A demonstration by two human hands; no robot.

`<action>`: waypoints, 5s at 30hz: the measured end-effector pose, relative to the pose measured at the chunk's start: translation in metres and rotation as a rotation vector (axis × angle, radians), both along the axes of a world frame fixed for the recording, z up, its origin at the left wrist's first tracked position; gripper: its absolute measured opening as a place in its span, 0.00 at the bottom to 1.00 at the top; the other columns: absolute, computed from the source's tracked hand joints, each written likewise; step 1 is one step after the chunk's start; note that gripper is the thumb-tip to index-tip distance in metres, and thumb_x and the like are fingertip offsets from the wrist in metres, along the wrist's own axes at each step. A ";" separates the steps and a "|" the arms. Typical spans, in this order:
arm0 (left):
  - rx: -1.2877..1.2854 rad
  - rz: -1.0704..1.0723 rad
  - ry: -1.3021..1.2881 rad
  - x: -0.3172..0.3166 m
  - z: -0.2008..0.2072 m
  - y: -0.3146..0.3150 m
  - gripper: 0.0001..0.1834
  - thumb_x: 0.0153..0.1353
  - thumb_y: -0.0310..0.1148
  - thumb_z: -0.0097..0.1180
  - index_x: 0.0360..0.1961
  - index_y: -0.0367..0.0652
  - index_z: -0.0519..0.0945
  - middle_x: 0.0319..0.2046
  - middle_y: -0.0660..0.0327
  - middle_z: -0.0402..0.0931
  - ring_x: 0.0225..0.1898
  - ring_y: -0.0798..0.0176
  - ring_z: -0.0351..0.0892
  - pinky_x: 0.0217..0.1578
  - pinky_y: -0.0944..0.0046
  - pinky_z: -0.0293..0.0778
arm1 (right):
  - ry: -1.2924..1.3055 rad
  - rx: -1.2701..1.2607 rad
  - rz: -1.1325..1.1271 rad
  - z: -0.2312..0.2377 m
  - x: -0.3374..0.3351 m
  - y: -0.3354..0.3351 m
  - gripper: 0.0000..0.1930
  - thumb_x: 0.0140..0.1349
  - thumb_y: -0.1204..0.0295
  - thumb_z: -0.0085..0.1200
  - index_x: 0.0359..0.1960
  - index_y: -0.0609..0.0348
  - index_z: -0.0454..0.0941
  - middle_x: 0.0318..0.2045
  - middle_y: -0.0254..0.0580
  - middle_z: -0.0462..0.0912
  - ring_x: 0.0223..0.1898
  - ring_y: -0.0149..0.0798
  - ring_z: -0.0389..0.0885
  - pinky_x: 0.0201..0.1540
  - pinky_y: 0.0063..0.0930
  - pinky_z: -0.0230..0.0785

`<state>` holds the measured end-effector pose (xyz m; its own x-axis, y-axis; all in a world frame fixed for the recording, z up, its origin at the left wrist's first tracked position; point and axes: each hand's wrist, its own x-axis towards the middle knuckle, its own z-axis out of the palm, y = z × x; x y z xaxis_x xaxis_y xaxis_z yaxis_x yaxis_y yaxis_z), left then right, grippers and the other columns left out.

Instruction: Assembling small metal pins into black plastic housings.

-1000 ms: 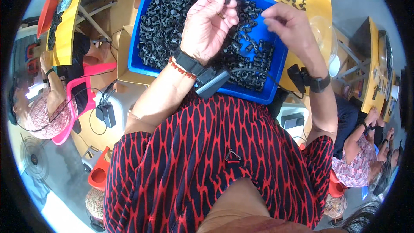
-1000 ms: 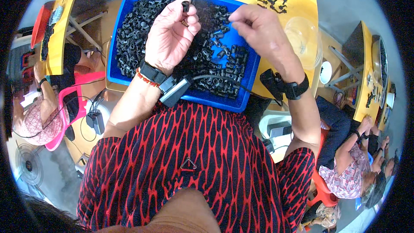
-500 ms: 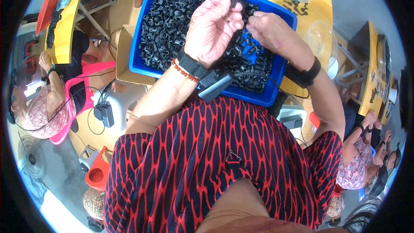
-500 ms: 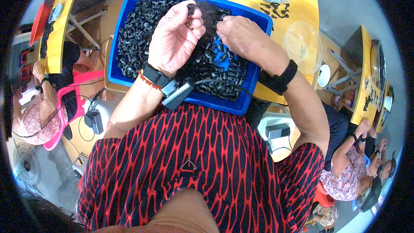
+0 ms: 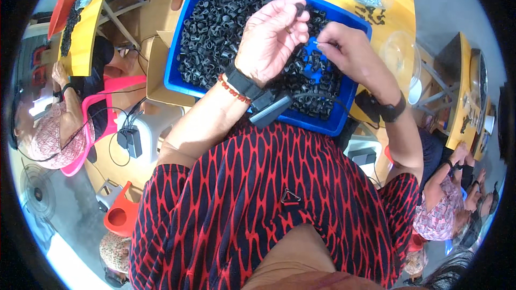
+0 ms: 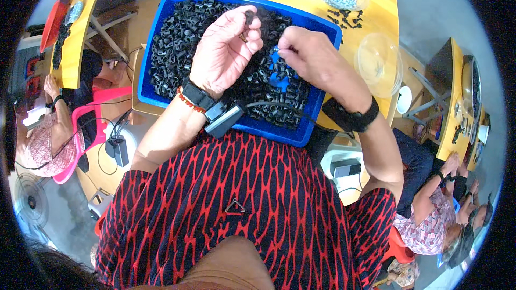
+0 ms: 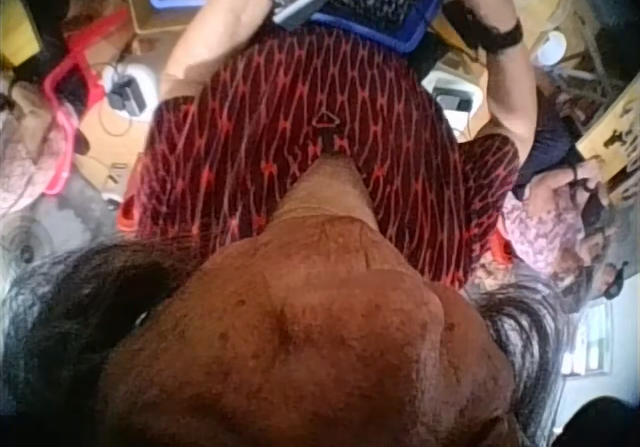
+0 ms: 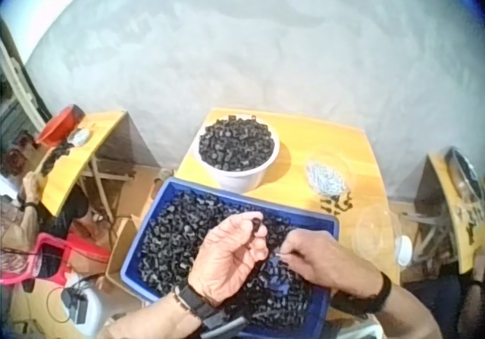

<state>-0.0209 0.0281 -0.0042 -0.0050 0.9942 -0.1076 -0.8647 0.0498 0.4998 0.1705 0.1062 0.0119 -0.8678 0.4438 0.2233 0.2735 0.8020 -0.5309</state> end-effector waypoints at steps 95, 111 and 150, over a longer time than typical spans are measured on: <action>0.191 0.303 0.359 -0.005 0.004 -0.003 0.07 0.66 0.28 0.55 0.43 0.38 0.77 0.34 0.53 0.81 0.31 0.62 0.80 0.33 0.62 0.78 | -0.091 -0.106 -0.035 0.001 0.009 -0.015 0.05 0.54 0.80 0.57 0.34 0.62 0.78 0.30 0.50 0.79 0.35 0.55 0.79 0.38 0.40 0.72; 0.136 0.159 0.309 -0.003 0.003 -0.005 0.09 0.64 0.27 0.57 0.45 0.36 0.78 0.36 0.51 0.81 0.31 0.61 0.81 0.33 0.63 0.79 | -0.122 -0.123 -0.010 0.002 0.002 -0.011 0.02 0.58 0.78 0.54 0.32 0.63 0.76 0.26 0.48 0.79 0.31 0.51 0.80 0.34 0.39 0.72; 0.040 -0.214 0.264 0.007 0.009 -0.016 0.09 0.66 0.27 0.55 0.45 0.33 0.78 0.37 0.56 0.82 0.32 0.67 0.82 0.35 0.69 0.81 | 0.642 -0.960 -0.282 0.010 0.001 -0.029 0.11 0.61 0.79 0.58 0.45 0.65 0.80 0.34 0.36 0.84 0.32 0.23 0.79 0.33 0.17 0.75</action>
